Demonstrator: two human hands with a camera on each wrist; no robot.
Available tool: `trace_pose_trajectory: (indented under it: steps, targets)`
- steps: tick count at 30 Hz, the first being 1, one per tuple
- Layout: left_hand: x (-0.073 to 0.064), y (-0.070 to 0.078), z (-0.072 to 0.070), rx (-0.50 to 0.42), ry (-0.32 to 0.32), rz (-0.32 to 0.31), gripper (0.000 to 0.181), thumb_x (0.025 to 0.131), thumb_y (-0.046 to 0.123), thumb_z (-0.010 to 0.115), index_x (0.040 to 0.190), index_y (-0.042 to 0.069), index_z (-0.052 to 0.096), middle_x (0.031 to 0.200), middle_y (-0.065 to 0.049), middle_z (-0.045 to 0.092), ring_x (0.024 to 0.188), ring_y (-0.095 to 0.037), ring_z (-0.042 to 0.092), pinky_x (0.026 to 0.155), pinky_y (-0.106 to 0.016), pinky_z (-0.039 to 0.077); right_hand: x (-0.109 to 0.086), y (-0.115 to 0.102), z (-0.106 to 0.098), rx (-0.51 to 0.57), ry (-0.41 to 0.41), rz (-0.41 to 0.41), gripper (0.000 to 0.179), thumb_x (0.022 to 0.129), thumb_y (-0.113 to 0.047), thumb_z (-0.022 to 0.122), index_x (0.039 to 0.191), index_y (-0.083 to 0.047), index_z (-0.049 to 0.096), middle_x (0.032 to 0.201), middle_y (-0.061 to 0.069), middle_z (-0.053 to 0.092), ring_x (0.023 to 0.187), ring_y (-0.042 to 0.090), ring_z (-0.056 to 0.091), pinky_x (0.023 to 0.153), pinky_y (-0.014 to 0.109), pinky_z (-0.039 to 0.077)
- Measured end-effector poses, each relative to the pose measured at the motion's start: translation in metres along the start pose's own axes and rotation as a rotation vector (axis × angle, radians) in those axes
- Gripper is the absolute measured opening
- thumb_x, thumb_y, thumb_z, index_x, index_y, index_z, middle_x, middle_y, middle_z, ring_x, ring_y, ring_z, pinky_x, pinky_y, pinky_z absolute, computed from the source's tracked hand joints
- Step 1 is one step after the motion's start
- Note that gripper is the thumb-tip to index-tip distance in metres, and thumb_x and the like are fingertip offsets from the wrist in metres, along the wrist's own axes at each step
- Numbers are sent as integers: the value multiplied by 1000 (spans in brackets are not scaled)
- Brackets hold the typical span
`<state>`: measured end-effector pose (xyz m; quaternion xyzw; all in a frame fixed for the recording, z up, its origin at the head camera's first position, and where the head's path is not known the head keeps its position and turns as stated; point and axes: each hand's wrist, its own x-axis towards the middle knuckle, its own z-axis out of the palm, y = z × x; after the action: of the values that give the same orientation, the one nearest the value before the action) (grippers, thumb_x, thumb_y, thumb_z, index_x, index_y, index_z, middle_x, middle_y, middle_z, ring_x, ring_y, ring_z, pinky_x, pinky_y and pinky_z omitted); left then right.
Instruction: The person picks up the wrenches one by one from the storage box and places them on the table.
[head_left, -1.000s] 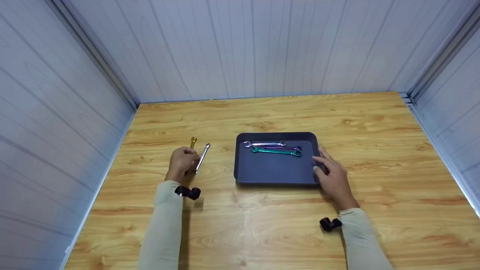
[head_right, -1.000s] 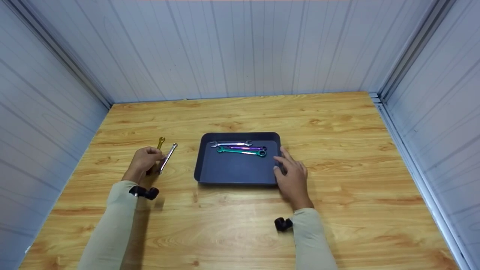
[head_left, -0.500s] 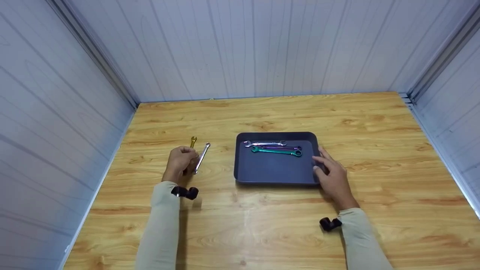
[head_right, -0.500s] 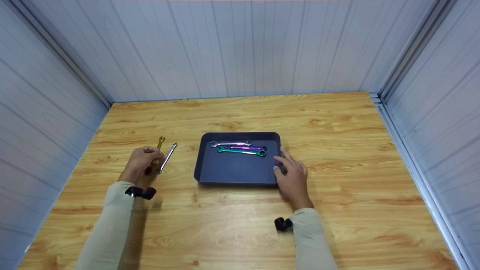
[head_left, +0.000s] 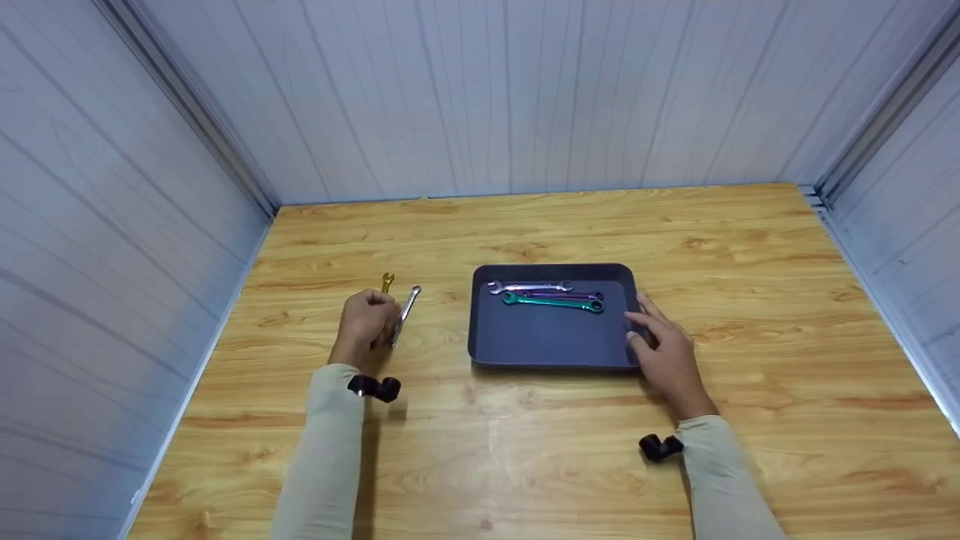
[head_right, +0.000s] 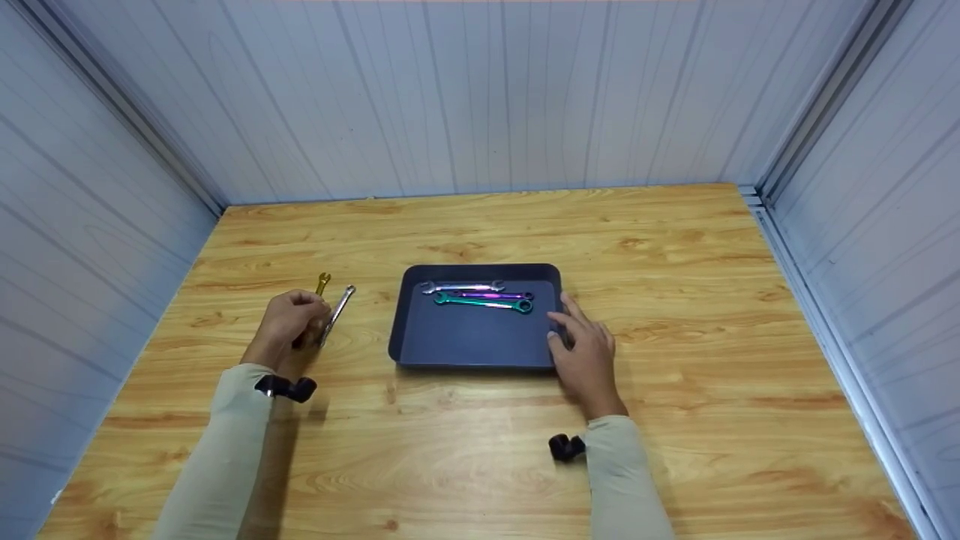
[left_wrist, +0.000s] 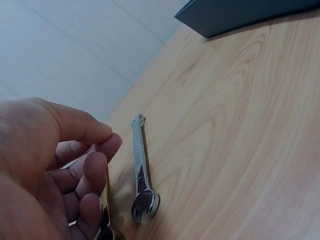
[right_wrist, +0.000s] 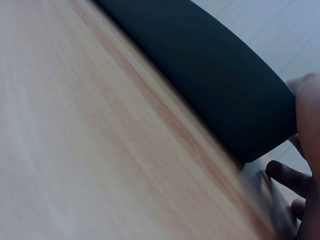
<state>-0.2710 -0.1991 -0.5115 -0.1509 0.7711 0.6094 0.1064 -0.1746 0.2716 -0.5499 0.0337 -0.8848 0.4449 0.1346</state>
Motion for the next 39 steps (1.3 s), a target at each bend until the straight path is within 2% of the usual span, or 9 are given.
trace_pose_trajectory:
  steps: [8, 12, 16, 20, 24, 27, 31, 36, 39]
  targets:
    - [1, 1, 5, -23, 15, 22, 12, 92, 7, 65, 103, 3, 63, 75, -6, 58, 48, -12, 42, 41, -27, 33, 1, 1, 0, 1, 2, -7, 33, 96, -10, 65, 129, -5, 66, 156, 3, 40, 143, 28, 37, 115, 63, 12]
    - [-1, 2, 10, -38, 34, 45, 9, 90, 5, 66, 98, 3, 63, 79, -6, 59, 58, -14, 49, 48, -26, 37, 1, 1, 1, -5, 3, -18, 33, 96, -9, 65, 129, -5, 67, 156, 3, 41, 142, 28, 39, 115, 63, 14]
    - [-4, 3, 14, -46, 31, 43, 11, 90, 4, 64, 101, 1, 62, 84, -8, 60, 65, -16, 51, 52, -27, 39, 1, 2, 1, -6, 2, -13, 33, 96, -9, 65, 128, -5, 67, 156, 4, 40, 142, 28, 39, 115, 62, 15]
    - [-5, 4, 18, -45, 21, 38, 12, 90, 6, 63, 102, 3, 63, 86, -12, 61, 61, -15, 49, 50, -29, 39, 1, 2, 1, -6, 0, -5, 33, 96, -9, 64, 129, -5, 67, 156, 4, 41, 141, 29, 40, 116, 61, 15]
    - [-5, 4, 21, -39, 17, 63, 10, 89, 6, 65, 99, 4, 63, 85, -12, 61, 56, -13, 47, 47, -30, 38, 0, 2, 1, -9, 4, -3, 32, 96, -8, 64, 128, -4, 67, 156, 5, 42, 141, 30, 40, 115, 61, 15]
    - [-5, 4, 23, -32, 14, 68, 7, 93, 9, 64, 99, 5, 64, 88, -13, 62, 57, -13, 46, 48, -30, 38, -1, 1, 1, -10, 7, -3, 32, 96, -8, 65, 128, -4, 67, 156, 5, 42, 140, 29, 41, 115, 62, 15]
    - [-4, 4, 27, -41, 10, 85, 8, 97, 9, 60, 100, 3, 64, 90, -10, 65, 64, -17, 50, 53, -29, 40, -1, 0, 1, -5, 11, -7, 32, 96, -8, 66, 128, -4, 67, 155, 5, 42, 140, 28, 42, 115, 62, 16]
    - [-4, 5, 33, -44, 20, 108, 7, 96, 6, 60, 98, 1, 64, 84, -6, 66, 76, -21, 59, 62, -28, 46, 0, 0, 0, -5, 13, -14, 32, 95, -8, 66, 128, -4, 67, 156, 4, 42, 140, 28, 41, 115, 62, 16]
    - [-4, 7, 36, -25, 16, 106, 8, 97, 9, 61, 100, 2, 64, 87, -6, 67, 83, -21, 62, 69, -29, 49, 0, 0, 0, -7, 11, -13, 33, 96, -8, 66, 128, -5, 67, 156, 3, 41, 141, 28, 41, 115, 62, 15]
